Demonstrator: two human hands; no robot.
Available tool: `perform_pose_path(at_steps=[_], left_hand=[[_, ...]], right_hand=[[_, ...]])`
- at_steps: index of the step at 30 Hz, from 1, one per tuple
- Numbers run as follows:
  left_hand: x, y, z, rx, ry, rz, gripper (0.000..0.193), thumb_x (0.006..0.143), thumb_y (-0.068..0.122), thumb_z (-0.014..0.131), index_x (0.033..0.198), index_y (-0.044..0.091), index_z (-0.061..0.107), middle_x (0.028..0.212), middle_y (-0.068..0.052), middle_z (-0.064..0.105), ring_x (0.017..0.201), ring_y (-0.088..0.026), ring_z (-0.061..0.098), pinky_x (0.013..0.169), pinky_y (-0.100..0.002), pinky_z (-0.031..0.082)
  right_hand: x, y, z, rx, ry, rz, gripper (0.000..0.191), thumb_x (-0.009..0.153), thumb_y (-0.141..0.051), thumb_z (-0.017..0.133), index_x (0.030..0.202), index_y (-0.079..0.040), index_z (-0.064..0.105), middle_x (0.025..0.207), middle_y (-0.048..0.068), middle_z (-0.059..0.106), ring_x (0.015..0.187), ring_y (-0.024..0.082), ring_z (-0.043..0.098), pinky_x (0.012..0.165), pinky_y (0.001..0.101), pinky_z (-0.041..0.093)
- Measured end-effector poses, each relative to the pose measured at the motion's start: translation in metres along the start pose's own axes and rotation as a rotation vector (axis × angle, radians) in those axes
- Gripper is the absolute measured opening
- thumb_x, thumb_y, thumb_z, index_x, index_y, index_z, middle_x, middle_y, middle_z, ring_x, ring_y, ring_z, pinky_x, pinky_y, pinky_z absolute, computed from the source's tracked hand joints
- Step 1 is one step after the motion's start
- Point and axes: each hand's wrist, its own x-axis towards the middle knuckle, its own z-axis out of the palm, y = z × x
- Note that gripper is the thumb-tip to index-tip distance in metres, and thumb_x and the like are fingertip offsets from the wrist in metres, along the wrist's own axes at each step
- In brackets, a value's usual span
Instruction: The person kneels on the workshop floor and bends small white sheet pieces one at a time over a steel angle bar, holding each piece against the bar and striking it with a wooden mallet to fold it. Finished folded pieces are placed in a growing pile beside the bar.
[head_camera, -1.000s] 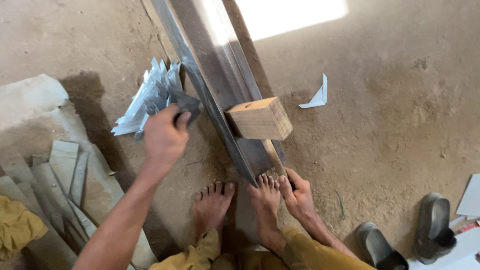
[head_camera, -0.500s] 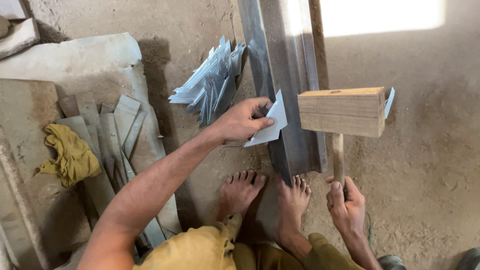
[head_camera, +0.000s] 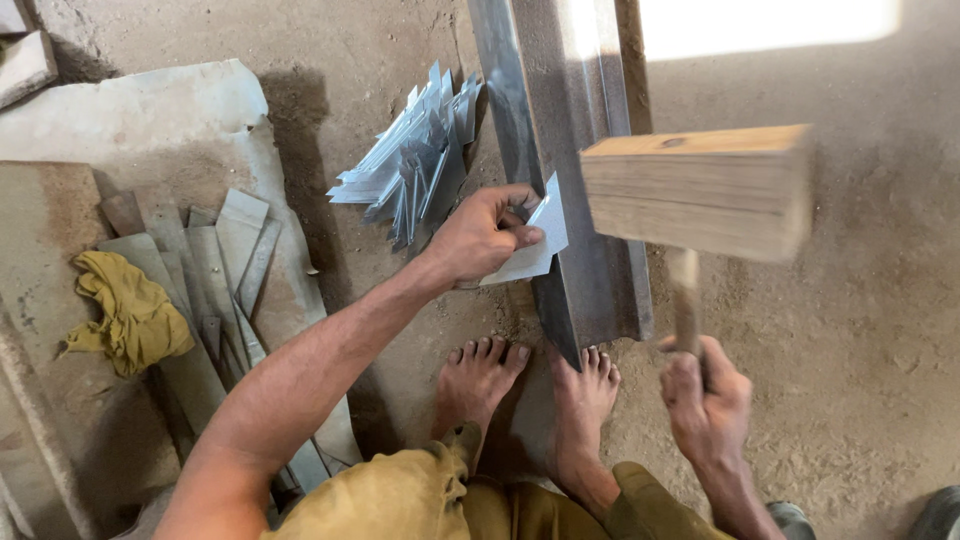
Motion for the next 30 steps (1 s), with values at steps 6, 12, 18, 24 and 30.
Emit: perform_pose_path(at_steps=[6,12,18,24,30], left_hand=[[-0.005,0.010,0.004,0.129,0.071,-0.067,0.017,0.091,0.008,0.073,0.108,0.006,0.071,0.076,-0.007,0.075,0.068,-0.009,0.061,0.066,-0.030,0.048],[-0.003,0.008,0.005,0.092,0.101,-0.086,0.022,0.090,0.008,0.072,0.112,0.007,0.071,0.084,-0.004,0.079,0.074,-0.007,0.067,0.070,-0.027,0.050],[-0.005,0.012,0.006,0.079,0.092,-0.047,0.019,0.089,0.006,0.071,0.109,0.006,0.072,0.084,-0.004,0.079,0.074,-0.006,0.065,0.071,-0.027,0.051],[-0.009,0.021,0.009,0.129,0.117,-0.147,0.015,0.091,0.010,0.072,0.106,0.007,0.071,0.078,-0.003,0.077,0.066,-0.005,0.058,0.061,-0.029,0.046],[-0.006,0.013,0.010,0.187,0.149,-0.059,0.017,0.089,0.008,0.072,0.105,0.007,0.071,0.082,-0.003,0.079,0.072,-0.004,0.064,0.069,-0.026,0.049]], right_hand=[[0.008,-0.010,-0.002,-0.271,0.073,-0.253,0.042,0.109,-0.042,0.045,0.091,-0.006,0.057,0.059,-0.003,0.053,0.044,0.005,0.049,0.038,0.0240,0.039],[0.016,0.012,0.001,-0.449,0.125,-0.014,0.038,0.109,-0.035,0.052,0.085,-0.006,0.053,0.055,0.002,0.052,0.045,0.011,0.051,0.040,0.0327,0.041],[-0.003,0.016,-0.006,-0.264,0.109,0.004,0.037,0.109,-0.036,0.054,0.086,-0.007,0.054,0.059,0.000,0.054,0.051,0.009,0.052,0.043,0.0302,0.042],[-0.011,0.003,-0.016,0.063,0.160,-0.308,0.043,0.109,-0.046,0.048,0.088,-0.009,0.057,0.058,-0.005,0.053,0.049,0.002,0.047,0.040,0.0220,0.036],[0.003,0.003,0.001,-0.301,0.069,-0.246,0.045,0.109,-0.044,0.050,0.094,-0.002,0.059,0.060,-0.002,0.052,0.049,0.006,0.049,0.043,0.0258,0.038]])
